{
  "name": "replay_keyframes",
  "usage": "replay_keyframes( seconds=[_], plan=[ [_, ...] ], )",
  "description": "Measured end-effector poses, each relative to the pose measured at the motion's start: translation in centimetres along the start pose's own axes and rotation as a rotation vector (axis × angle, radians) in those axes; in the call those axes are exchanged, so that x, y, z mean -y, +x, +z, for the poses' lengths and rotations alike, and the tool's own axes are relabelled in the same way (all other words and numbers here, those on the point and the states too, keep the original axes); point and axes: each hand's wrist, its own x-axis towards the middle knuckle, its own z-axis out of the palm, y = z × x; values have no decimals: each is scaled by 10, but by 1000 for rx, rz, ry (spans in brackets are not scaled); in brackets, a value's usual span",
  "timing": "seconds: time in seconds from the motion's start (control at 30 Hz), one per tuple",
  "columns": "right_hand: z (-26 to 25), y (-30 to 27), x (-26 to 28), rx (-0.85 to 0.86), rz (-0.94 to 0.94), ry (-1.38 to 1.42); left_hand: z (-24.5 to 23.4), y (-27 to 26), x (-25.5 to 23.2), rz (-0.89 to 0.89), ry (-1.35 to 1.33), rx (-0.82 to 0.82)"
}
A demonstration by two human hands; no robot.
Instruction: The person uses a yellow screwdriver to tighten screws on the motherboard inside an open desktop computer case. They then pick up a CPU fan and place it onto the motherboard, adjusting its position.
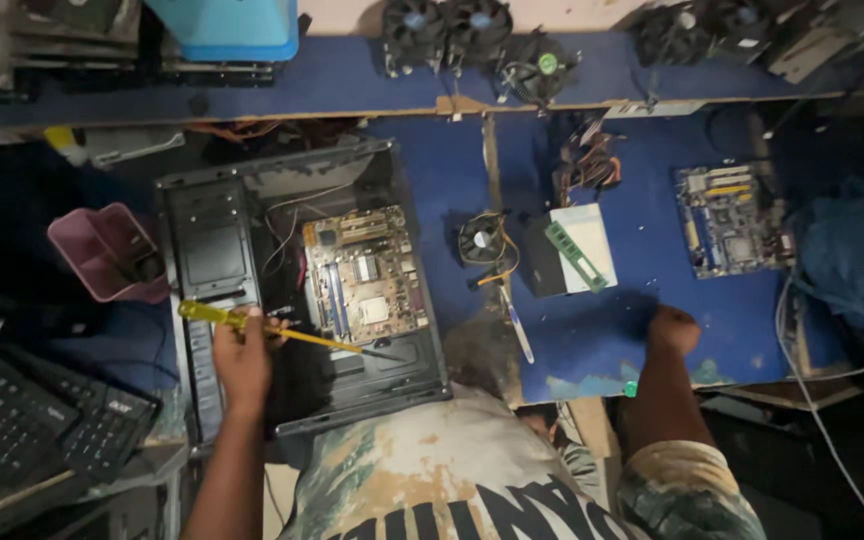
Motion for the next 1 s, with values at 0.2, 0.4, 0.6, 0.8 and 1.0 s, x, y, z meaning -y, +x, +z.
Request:
replay_keyframes(
  seconds=[0.2, 0.4, 0.6, 0.8, 1.0],
  plan=[
    [20, -19, -19, -165, -34, 491, 1, 0, 0, -5, -35, 17],
    [61, -107, -61, -2, -231, 452, 0, -2, 1, 24, -51, 6],
    [81, -181, -111, 484, -285, 661, 11, -14, -16, 71, -8, 14],
    [64, -174, -75, 800, -375, 735, 34, -48, -73, 206, 31, 10],
    [11, -176, 23, 1143, -415, 720, 56, -111, -152, 721, 396, 247]
  ],
)
